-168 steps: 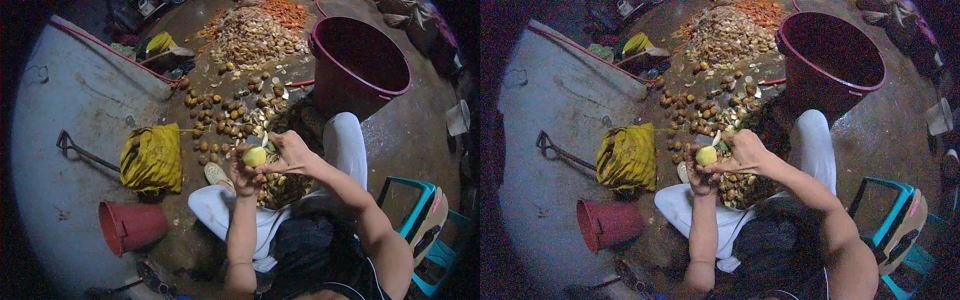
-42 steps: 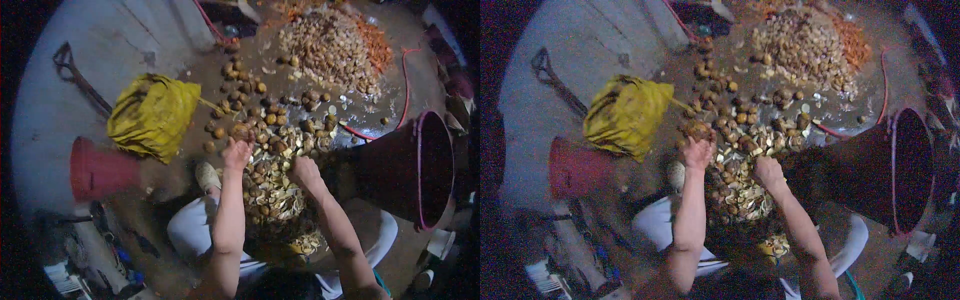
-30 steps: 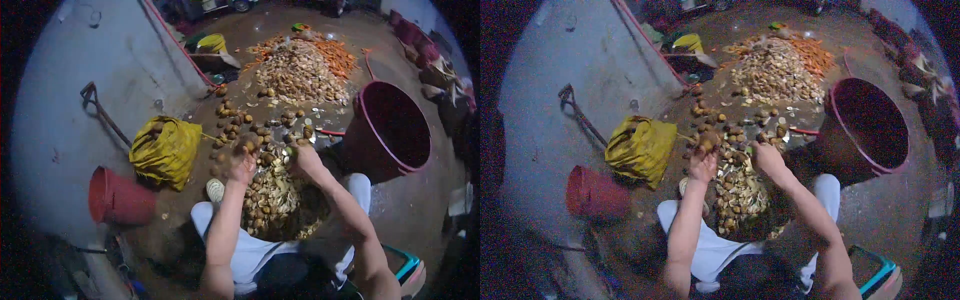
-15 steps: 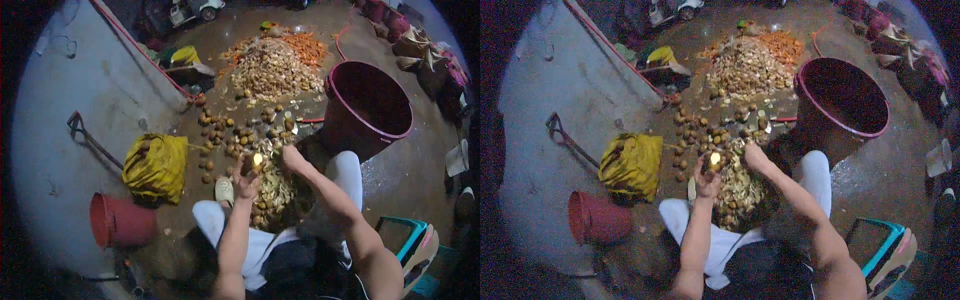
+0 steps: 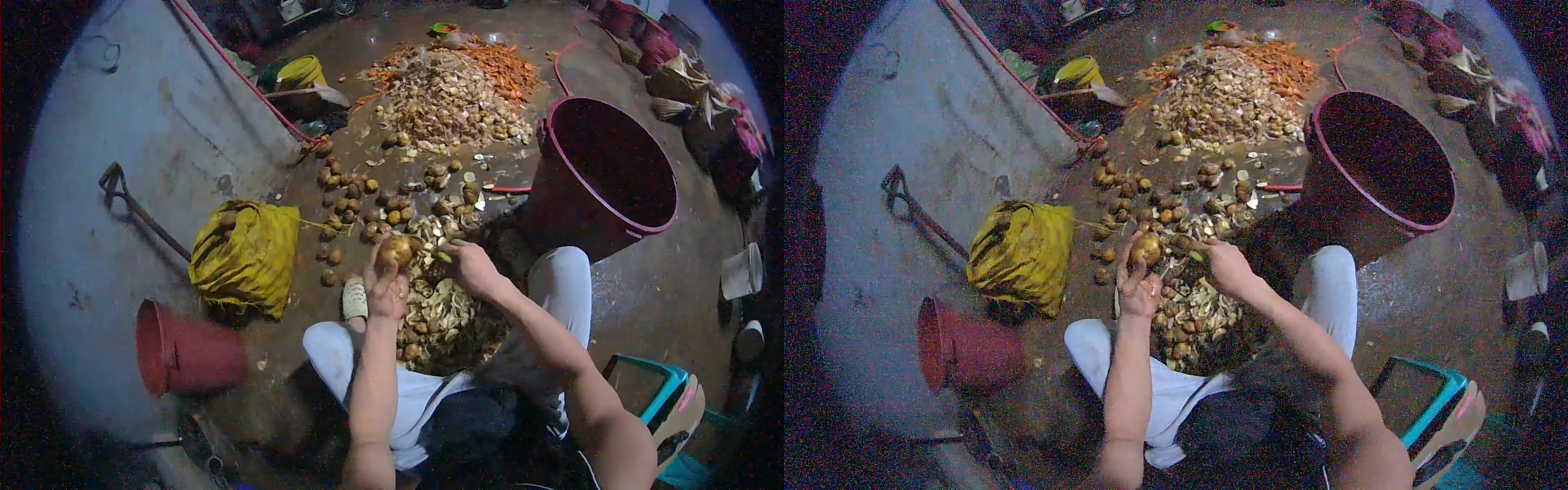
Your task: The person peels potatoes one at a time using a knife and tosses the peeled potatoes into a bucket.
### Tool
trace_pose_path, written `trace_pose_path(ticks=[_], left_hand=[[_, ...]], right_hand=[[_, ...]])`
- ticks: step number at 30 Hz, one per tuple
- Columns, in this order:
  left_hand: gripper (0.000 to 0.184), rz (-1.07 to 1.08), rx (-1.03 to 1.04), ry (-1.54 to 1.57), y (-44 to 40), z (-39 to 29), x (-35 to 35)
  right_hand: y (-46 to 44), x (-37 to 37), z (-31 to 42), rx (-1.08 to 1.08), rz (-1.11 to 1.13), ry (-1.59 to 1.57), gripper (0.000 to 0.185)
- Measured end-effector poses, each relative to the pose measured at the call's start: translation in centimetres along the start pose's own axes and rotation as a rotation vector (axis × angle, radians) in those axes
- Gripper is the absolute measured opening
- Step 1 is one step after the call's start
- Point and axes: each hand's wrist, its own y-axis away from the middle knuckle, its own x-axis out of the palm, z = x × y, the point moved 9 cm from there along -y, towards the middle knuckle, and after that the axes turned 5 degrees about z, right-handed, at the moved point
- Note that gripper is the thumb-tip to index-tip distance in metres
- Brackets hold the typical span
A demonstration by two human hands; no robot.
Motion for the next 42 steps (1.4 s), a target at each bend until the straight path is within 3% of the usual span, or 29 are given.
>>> trace_pose_path(ticks=[1, 3, 4, 6, 8, 10, 11, 12, 14, 20, 24, 26, 28, 30, 32, 34, 36, 37, 39, 40, 42], left_hand=[[0.061, -0.002, 0.003, -0.001, -0.1, -0.1, 0.2], [0.060, -0.046, -0.059, 0.153, -0.2, 0.3, 0.3], [0.060, -0.041, -0.055, 0.152, -0.3, 0.2, 0.1], [0.054, -0.098, -0.118, 0.152, -0.1, 1.0, -1.3], [0.047, -0.033, -0.133, 0.021, 0.4, 1.4, -1.5], [0.047, -0.021, -0.127, -0.084, 0.7, 2.1, -1.1], [0.050, 0.009, -0.119, -0.079, 0.7, 2.4, -0.7], [0.052, 0.039, -0.111, -0.075, 0.7, 2.8, -0.2], [0.058, 0.024, -0.411, -0.019, 2.1, 3.8, 0.5], [0.054, 0.126, -0.310, -0.174, 1.5, 4.2, 0.3], [0.052, 0.131, -0.278, -0.198, 1.6, 3.6, 1.2], [0.053, 0.244, -0.209, -0.166, 1.7, 2.3, 3.1], [0.056, 0.245, -0.233, -0.108, 2.2, 2.6, 2.8], [0.062, 0.298, -0.229, 0.092, 2.1, 2.0, 3.6], [0.067, 0.206, -0.291, 0.165, 1.9, 2.9, 2.0], [0.068, 0.188, -0.204, -0.109, 1.4, 3.1, 1.8], [0.068, 0.206, -0.151, -0.075, 1.4, 3.2, 2.5], [0.067, 0.214, -0.200, 0.038, 1.9, 3.4, 2.4], [0.069, 0.286, -0.265, 0.221, 1.9, 3.8, 2.5], [0.069, 0.292, -0.263, 0.217, 1.7, 3.6, 3.0], [0.074, 0.083, -0.186, 0.084, 1.6, 3.1, 1.9]], right_hand=[[-0.1, -0.1, -0.1, -0.003, 0.001, -0.001, 0.039], [-0.5, -0.5, -2.3, 0.158, 0.003, -0.102, 0.067], [-0.9, -0.6, -3.7, 0.215, 0.072, -0.165, 0.069], [-1.3, -3.3, -3.6, 0.075, -0.083, -0.325, 0.078], [-1.3, -5.7, -3.1, 0.071, -0.222, -0.316, 0.073], [-2.1, -6.0, -2.7, -0.051, -0.202, -0.547, 0.044], [-2.0, -5.0, -3.4, 0.042, -0.111, -0.525, 0.044], [-2.3, -4.2, -3.7, -0.033, -0.113, -0.520, 0.045], [-2.1, -4.2, -3.5, 0.026, -0.130, -0.470, 0.054], [-1.7, -5.1, -2.7, 0.010, -0.085, -0.479, 0.066], [-1.9, -5.0, -2.4, -0.032, -0.080, -0.524, 0.062], [-2.1, -5.4, -2.6, -0.128, -0.114, -0.438, 0.061], [-2.1, -7.1, -3.6, 0.052, -0.137, -0.443, 0.048], [-2.8, -7.8, -5.8, 0.032, -0.211, -0.446, 0.046], [-2.5, -8.1, -4.5, 0.008, -0.193, -0.335, 0.049], [-1.2, -8.2, 0.7, -0.245, -0.294, -0.153, 0.053], [-2.9, -5.5, -4.6, -0.214, -0.269, -0.288, 0.056], [-3.6, -5.9, -6.5, -0.121, -0.265, -0.531, 0.055], [-3.2, -6.6, -8.1, 0.100, -0.201, -0.565, 0.051], [-3.1, -6.8, -7.5, 0.095, -0.206, -0.566, 0.051], [-2.5, -6.9, -4.0, -0.069, -0.187, -0.461, 0.058]])
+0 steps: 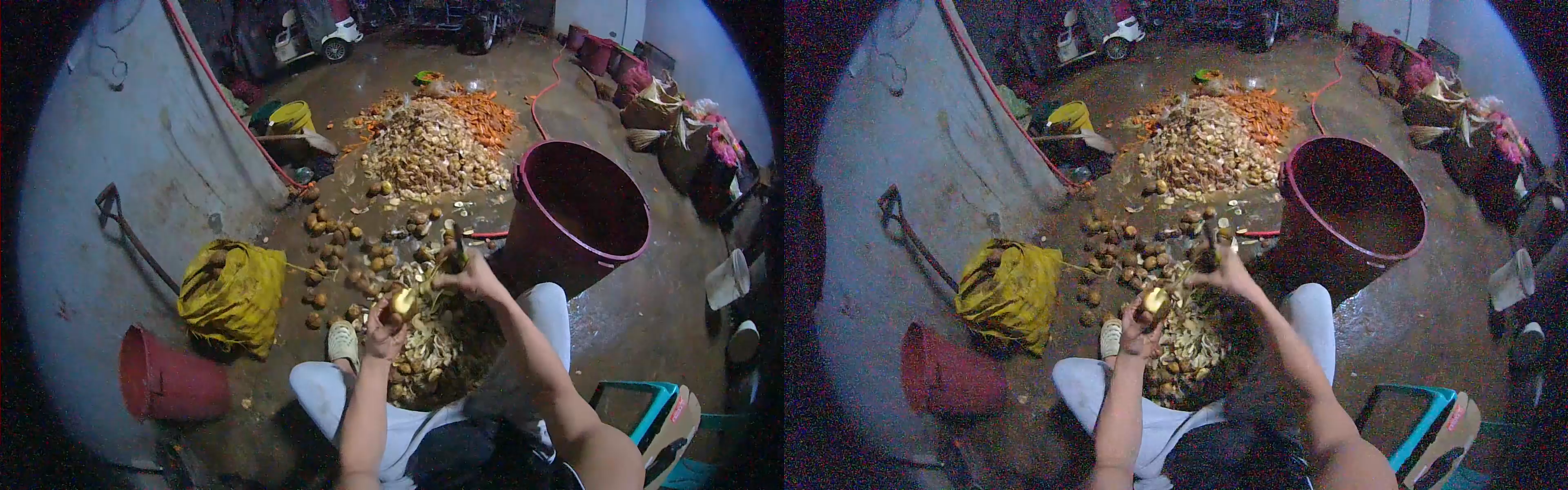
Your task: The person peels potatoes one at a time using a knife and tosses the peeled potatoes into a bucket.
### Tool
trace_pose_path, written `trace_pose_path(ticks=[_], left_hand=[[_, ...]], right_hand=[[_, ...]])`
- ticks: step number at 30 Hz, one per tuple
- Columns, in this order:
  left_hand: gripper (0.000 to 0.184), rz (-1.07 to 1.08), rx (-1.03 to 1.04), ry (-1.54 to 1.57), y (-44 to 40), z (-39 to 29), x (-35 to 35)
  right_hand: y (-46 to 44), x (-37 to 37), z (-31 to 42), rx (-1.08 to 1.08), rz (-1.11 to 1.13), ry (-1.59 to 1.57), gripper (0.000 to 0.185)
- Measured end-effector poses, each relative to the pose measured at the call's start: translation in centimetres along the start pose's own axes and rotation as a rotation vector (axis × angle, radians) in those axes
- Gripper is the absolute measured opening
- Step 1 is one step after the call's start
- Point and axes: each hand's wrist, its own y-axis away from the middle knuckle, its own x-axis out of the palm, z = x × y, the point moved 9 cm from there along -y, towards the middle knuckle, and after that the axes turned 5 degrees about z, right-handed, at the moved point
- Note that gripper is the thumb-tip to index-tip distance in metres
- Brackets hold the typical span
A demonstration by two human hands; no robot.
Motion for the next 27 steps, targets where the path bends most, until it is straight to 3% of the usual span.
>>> trace_pose_path(ticks=[1, 2, 5, 6, 8, 9, 10, 12, 14, 16, 20, 21, 22, 24, 26, 27], left_hand=[[0.074, 0.060, -0.034, -0.094, 0.0, 0.1, -0.5], [0.074, 0.058, -0.029, -0.091, -0.4, 0.7, -1.3], [0.071, 0.126, -0.060, 0.035, -0.4, 1.3, -0.2], [0.070, 0.134, -0.093, 0.101, -0.2, 1.3, 0.7], [0.067, -0.021, 0.025, 0.032, 0.2, 0.2, -0.4], [0.064, 0.113, -0.006, 0.009, -0.1, -0.1, 0.1], [0.066, 0.042, 0.009, -0.197, -0.1, -0.2, -0.1], [0.067, 0.068, 0.113, -0.217, -0.1, -0.4, 1.0], [0.066, 0.064, 0.004, -0.040, 0.3, 0.4, 0.0], [0.066, 0.057, -0.025, 0.057, 0.5, 0.0, 0.4], [0.064, 0.084, -0.030, -0.058, -0.2, -0.5, 0.8], [0.065, 0.088, 0.016, -0.158, -0.3, -1.0, 1.3], [0.065, 0.090, 0.060, -0.260, -0.1, -1.3, 1.6], [0.068, 0.076, 0.145, -0.282, 0.3, -1.6, 1.2], [0.070, 0.209, -0.016, -0.046, 0.4, -0.1, 1.6], [0.068, 0.243, 0.011, 0.010, 0.6, -0.5, 2.6]], right_hand=[[0.4, 0.8, 1.8, -0.065, 0.035, 0.007, 0.062], [0.7, 1.2, 2.2, 0.021, 0.041, 0.034, 0.061], [-0.4, -1.6, -1.4, 0.028, -0.074, 0.045, 0.061], [-0.2, -1.7, -3.1, 0.195, -0.069, -0.249, 0.065], [-0.7, -1.7, -1.3, 0.025, -0.070, -0.005, 0.065], [-0.4, -0.8, 0.4, -0.061, -0.069, 0.047, 0.064], [0.2, 0.2, 2.1, -0.145, -0.062, 0.099, 0.064], [0.1, 1.3, 1.4, -0.069, 0.077, 0.035, 0.065], [-0.4, -1.4, -0.9, 0.056, -0.129, 0.208, 0.065], [-0.2, -2.3, -2.2, 0.181, -0.117, -0.116, 0.058], [-0.1, -0.5, 2.7, -0.215, -0.066, 0.114, 0.057], [0.5, -0.1, 5.1, -0.226, -0.036, 0.222, 0.056], [0.7, -0.1, 5.5, -0.222, -0.024, 0.224, 0.056], [0.6, 0.0, 2.8, 0.116, 0.027, -0.060, 0.054], [0.1, -2.1, 3.1, 0.105, -0.085, -0.016, 0.053], [-0.4, -2.9, 1.0, 0.097, -0.095, 0.055, 0.052]])
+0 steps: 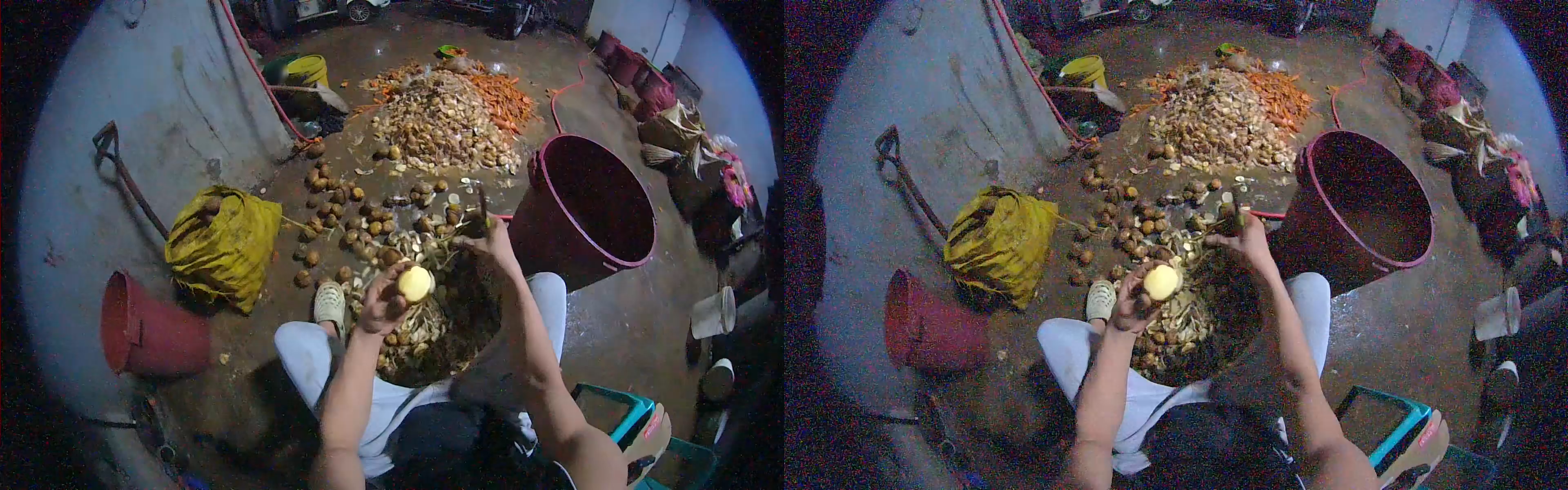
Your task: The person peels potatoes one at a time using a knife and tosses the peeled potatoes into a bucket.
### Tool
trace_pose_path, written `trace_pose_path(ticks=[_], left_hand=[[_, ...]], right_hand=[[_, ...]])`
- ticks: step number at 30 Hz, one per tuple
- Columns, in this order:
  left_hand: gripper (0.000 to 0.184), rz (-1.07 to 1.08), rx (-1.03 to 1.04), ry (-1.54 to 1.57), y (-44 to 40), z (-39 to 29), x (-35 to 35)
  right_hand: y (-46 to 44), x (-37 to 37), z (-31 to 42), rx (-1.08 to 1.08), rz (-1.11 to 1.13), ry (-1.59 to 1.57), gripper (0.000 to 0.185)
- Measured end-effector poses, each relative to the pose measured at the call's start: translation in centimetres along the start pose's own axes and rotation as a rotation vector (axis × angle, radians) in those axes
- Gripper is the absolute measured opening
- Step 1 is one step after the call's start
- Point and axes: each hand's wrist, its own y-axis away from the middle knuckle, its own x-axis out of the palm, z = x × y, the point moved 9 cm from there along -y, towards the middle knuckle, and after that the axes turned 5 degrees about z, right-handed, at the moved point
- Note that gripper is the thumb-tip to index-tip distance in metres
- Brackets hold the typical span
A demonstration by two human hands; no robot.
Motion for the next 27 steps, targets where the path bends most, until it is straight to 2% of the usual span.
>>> trace_pose_path(ticks=[1, 2, 5, 8, 11, 15, 19, 20, 21, 24, 27], left_hand=[[0.068, 0.001, -0.003, -0.002, 0.1, -0.4, -0.2], [0.067, -0.027, -0.057, 0.004, 0.5, -0.4, -0.8], [0.062, -0.145, -0.013, -0.081, 0.0, 0.0, -2.1], [0.063, -0.192, -0.087, -0.119, 0.3, -0.2, -2.1], [0.066, -0.202, -0.073, -0.071, 0.2, 0.1, -2.4], [0.069, -0.228, -0.115, -0.133, 0.2, 0.4, -3.3], [0.068, -0.247, -0.070, -0.034, 0.2, 0.1, -2.1], [0.068, -0.217, -0.049, -0.069, -0.1, 0.5, -2.6], [0.067, -0.186, -0.026, -0.106, -0.4, 0.5, -2.7], [0.066, -0.199, -0.014, -0.227, -0.4, 0.7, -3.6], [0.068, -0.167, -0.035, -0.390, -0.5, 0.4, -3.3]], right_hand=[[-0.5, -0.4, -2.3, -0.012, -0.014, 0.068, 0.052], [-0.3, -0.2, -2.3, -0.008, -0.014, 0.065, 0.052], [0.4, 0.8, -0.3, -0.028, 0.083, 0.082, 0.050], [1.1, 1.0, 1.6, 0.049, 0.066, 0.064, 0.045], [1.5, 1.0, 1.1, 0.158, 0.082, -0.070, 0.045], [1.5, 1.0, 1.7, 0.081, 0.082, -0.071, 0.045], [1.4, 1.4, 1.8, -0.026, 0.079, -0.032, 0.047], [1.5, 1.7, 0.4, 0.113, 0.131, -0.024, 0.052], [1.7, 1.9, 0.3, 0.117, 0.135, -0.025, 0.052], [1.6, 2.4, 0.7, 0.062, 0.118, -0.071, 0.046], [1.7, 3.4, 1.4, -0.015, 0.187, 0.041, 0.055]])
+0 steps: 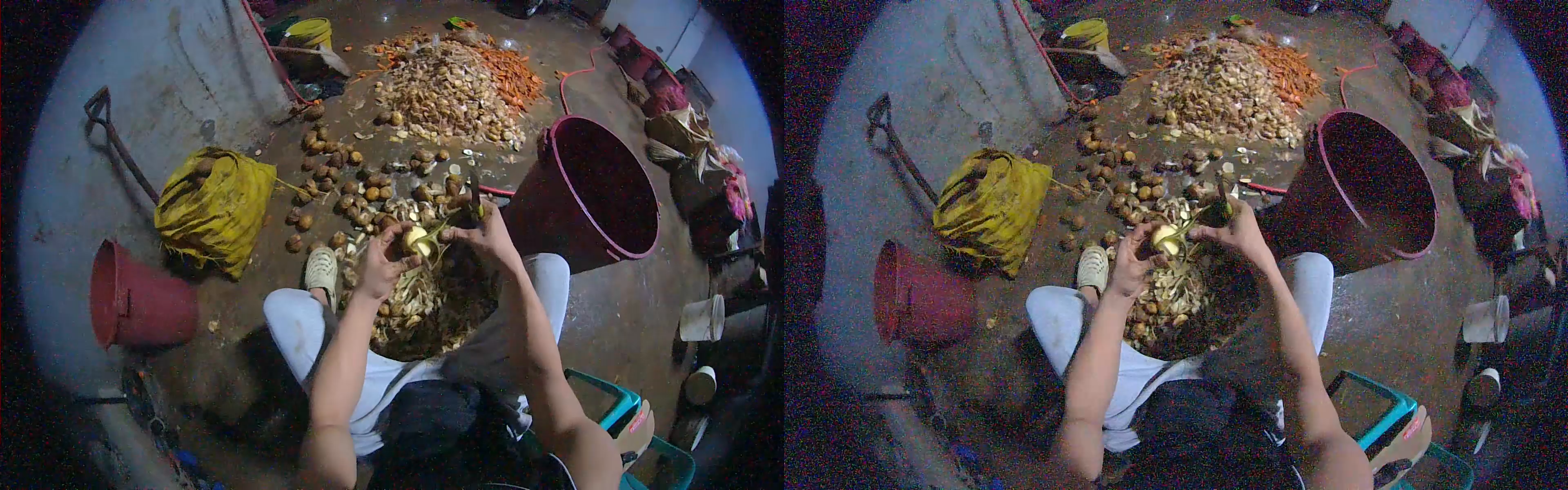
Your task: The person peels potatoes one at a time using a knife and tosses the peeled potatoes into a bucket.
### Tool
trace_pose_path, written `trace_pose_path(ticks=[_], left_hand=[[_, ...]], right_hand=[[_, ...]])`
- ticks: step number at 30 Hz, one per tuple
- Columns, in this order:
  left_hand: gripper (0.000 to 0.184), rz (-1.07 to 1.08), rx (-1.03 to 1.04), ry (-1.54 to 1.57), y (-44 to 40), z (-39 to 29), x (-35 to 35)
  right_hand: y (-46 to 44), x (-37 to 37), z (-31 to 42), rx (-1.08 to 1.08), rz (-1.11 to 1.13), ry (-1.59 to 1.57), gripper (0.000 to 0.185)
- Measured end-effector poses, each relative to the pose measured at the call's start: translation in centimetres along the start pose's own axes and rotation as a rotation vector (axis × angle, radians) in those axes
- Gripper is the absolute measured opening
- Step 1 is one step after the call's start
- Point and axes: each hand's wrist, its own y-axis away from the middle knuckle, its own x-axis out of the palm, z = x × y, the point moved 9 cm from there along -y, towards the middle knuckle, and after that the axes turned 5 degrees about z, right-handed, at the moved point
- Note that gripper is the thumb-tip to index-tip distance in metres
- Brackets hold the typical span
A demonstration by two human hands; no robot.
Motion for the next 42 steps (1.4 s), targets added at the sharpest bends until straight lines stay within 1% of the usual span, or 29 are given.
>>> trace_pose_path(ticks=[3, 5, 6, 8, 9, 11, 12, 14, 15, 16, 18, 20, 21, 22, 23, 25, 26, 28, 29, 30, 32, 33, 34, 35, 36, 37, 38, 40, 42], left_hand=[[0.070, 0.021, -0.027, 0.136, 0.4, -0.1, 0.5], [0.070, 0.110, 0.001, 0.203, 0.5, 0.5, 0.8], [0.070, 0.154, 0.005, 0.368, 0.7, 0.1, 1.7], [0.071, 0.125, 0.026, 0.485, 1.1, -1.7, 2.5], [0.071, 0.126, 0.032, 0.484, 0.9, -1.3, 2.0], [0.072, 0.025, 0.040, 0.383, 0.5, 0.5, 0.3], [0.072, -0.014, 0.044, 0.351, 0.4, 0.4, 0.1], [0.065, 0.075, 0.032, 0.482, 0.7, 0.2, 1.0], [0.065, -0.025, -0.053, 0.586, 1.4, 0.3, 1.0], [0.065, -0.025, -0.044, 0.586, 1.5, 0.5, 0.8], [0.063, 0.058, 0.035, 0.502, 0.7, -1.0, 1.5], [0.062, 0.069, 0.104, 0.448, 0.4, -3.1, 2.4], [0.069, 0.051, 0.053, 0.395, 0.6, -2.9, 2.4], [0.076, 0.031, -0.002, 0.339, 0.7, -2.5, 2.3], [0.078, 0.012, -0.061, 0.351, 0.8, -1.9, 2.1], [0.072, 0.021, -0.042, 0.474, 1.1, -1.0, 1.8], [0.071, 0.022, -0.033, 0.535, 1.1, -1.7, 2.1], [0.067, 0.042, 0.011, 0.480, 0.5, -2.0, 1.7], [0.062, 0.046, 0.050, 0.438, 0.6, -2.1, 1.6], [0.062, 0.043, 0.051, 0.442, 0.5, -2.2, 1.7], [0.062, 0.084, 0.013, 0.463, 0.8, -2.4, 2.3], [0.061, 0.055, 0.034, 0.340, 1.0, -1.7, 1.4], [0.060, 0.023, 0.051, 0.216, 1.2, -1.7, 0.9], [0.060, 0.032, -0.031, 0.461, 1.1, -0.8, 0.9], [0.060, 0.041, -0.117, 0.705, 0.9, -0.5, 1.3], [0.059, 0.033, -0.047, 0.558, 0.4, -0.5, 1.1], [0.059, 0.033, -0.047, 0.559, 0.5, -0.5, 1.3], [0.064, 0.001, -0.002, 0.327, 0.7, -1.1, 1.3], [0.069, -0.001, -0.025, 0.401, 0.9, -0.7, 1.2]], right_hand=[[0.1, 0.2, 0.6, -0.034, -0.033, -0.040, 0.054], [-0.4, -1.0, -0.9, 0.091, -0.102, -0.257, 0.051], [-0.5, -2.7, -0.4, 0.088, -0.145, -0.025, 0.048], [-1.5, -3.6, -4.3, 0.072, -0.104, -0.096, 0.047], [-1.4, -3.2, -2.5, 0.066, -0.103, -0.094, 0.047], [0.0, -1.3, 3.9, -0.157, -0.039, 0.130, 0.046], [0.1, -0.2, 4.5, -0.242, -0.044, -0.033, 0.044], [0.1, -0.2, 2.3, -0.046, -0.040, -0.213, 0.042], [0.1, -0.9, 1.8, 0.156, -0.082, -0.299, 0.036], [-0.2, -2.2, 1.1, 0.085, -0.167, -0.196, 0.035], [-0.5, -2.9, -0.2, 0.054, -0.143, -0.173, 0.047], [-0.2, -1.4, 2.3, -0.271, -0.092, 0.146, 0.050], [0.5, -0.8, 2.4, -0.152, -0.104, 0.065, 0.052], [0.0, -0.8, 1.3, -0.148, -0.092, 0.068, 0.052], [-0.8, -1.3, -1.3, -0.060, -0.122, 0.024, 0.051], [-1.5, -2.7, -4.4, 0.069, -0.177, -0.017, 0.051], [-1.5, -2.8, -4.6, 0.061, -0.188, -0.020, 0.051], [-1.0, -2.1, -1.9, -0.071, -0.139, 0.003, 0.052], [-0.1, -1.0, 2.3, -0.093, -0.041, 0.033, 0.050], [0.2, -0.3, 2.6, -0.122, -0.082, -0.020, 0.049], [-0.3, -0.6, 0.6, 0.105, -0.043, -0.090, 0.042], [-0.2, -0.7, -0.7, 0.111, -0.043, -0.093, 0.042], [-0.6, -1.6, -1.8, 0.067, -0.124, -0.150, 0.043], [-0.8, -2.5, -2.9, 0.020, -0.208, -0.209, 0.043], [-0.8, -2.6, -1.6, 0.013, -0.212, -0.212, 0.043], [-0.4, -1.9, 0.8, -0.004, -0.131, -0.097, 0.047], [0.1, -0.9, 2.3, -0.018, -0.048, 0.020, 0.050], [-0.3, -0.7, 1.1, -0.086, -0.069, 0.043, 0.050], [-1.0, -2.4, -1.4, 0.049, -0.163, -0.040, 0.050]])
